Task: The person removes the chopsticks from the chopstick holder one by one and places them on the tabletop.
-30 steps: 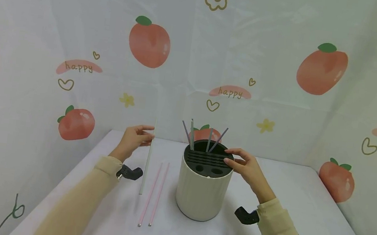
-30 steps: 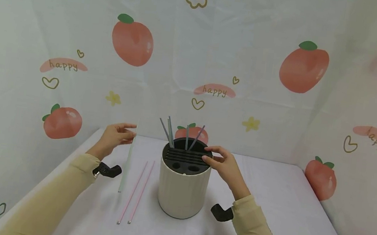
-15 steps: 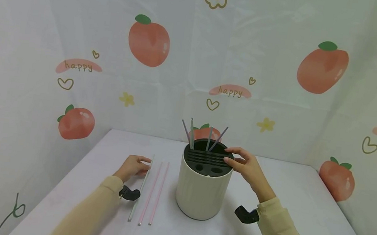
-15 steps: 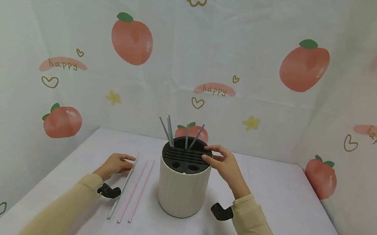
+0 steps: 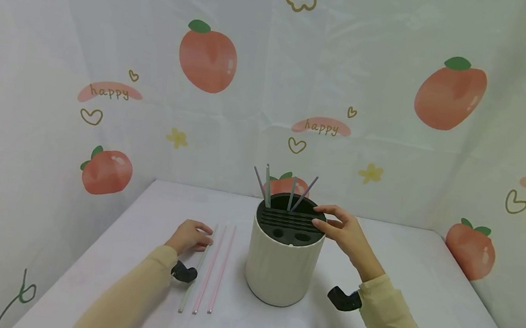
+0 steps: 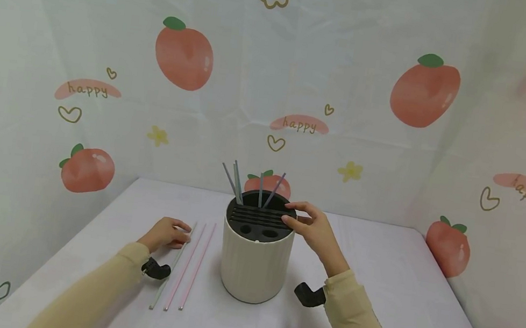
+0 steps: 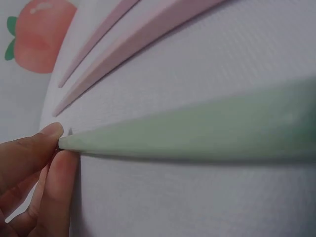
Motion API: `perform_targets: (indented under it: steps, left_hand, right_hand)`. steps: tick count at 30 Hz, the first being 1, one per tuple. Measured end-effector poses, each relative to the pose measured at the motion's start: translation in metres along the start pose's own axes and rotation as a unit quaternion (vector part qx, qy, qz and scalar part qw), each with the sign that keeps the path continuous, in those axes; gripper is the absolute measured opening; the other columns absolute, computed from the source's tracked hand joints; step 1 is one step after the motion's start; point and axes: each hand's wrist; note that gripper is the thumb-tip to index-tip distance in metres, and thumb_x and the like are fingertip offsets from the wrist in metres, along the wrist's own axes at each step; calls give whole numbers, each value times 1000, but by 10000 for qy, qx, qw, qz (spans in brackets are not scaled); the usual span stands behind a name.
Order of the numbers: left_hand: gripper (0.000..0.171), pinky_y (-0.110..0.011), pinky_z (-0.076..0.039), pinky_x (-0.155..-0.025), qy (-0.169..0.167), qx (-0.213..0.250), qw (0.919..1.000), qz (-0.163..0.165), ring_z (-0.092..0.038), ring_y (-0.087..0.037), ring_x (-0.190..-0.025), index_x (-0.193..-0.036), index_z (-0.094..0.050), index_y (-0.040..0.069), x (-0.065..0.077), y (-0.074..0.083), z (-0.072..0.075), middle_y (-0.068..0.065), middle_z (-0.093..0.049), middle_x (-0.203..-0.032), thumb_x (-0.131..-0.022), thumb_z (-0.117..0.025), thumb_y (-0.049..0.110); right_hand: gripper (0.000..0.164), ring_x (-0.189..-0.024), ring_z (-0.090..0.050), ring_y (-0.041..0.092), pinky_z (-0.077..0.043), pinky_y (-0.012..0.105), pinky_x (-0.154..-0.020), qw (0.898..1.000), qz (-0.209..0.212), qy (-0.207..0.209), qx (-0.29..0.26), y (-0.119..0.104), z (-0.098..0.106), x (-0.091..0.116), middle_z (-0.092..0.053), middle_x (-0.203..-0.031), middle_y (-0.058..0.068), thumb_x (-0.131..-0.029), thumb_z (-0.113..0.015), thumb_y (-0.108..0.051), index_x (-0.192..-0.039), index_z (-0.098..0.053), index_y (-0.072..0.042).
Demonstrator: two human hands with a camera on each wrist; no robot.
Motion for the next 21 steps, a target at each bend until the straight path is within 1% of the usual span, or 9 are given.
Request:
perform_targets:
  steps: [4,10,14,21]
  left_hand:
    - [33,-22,-58,-58,27,-114,9999,48,-64,-10,-62,-111,-67,-4,2,4,-1,-9,-67,-80,-79,-75,-3]
    - [33,-23,-58,-58,31,-139,9999,75,-64,-10,-63,-110,-66,-5,8,10,-1,-11,-68,-85,-78,-75,-3]
    - [33,-23,-58,-58,14,-132,9999,84,-64,-10,-63,-109,-66,-5,8,10,0,-11,-68,-86,-78,-75,-3]
    - [33,-22,-58,-57,21,-120,9999,82,-63,-10,-61,-109,-65,-5,7,9,-1,-9,-68,-81,-78,-76,-3]
  right_hand:
    - [42,-101,-63,8,-51,39,-92,10000,-23,14,-6,0,0,0,-53,-136,15,-91,-68,-26,-127,-58,-8]
    - [42,-103,-62,9,-50,41,-94,10000,-53,18,-12,-1,0,0,-53,-137,13,-91,-69,-26,-128,-58,-8]
    - [43,-103,-62,10,-50,40,-92,10000,-9,5,-4,-1,-1,0,-52,-137,14,-91,-68,-26,-128,-58,-8]
    - [43,-106,-62,13,-50,41,-94,10000,-19,15,18,0,0,0,-53,-137,14,-91,-69,-26,-128,-58,-8]
Point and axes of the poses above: each hand's wrist, its own x-axis away from the middle knuckle, its own z-axis out of the back of the hand, y = z × x
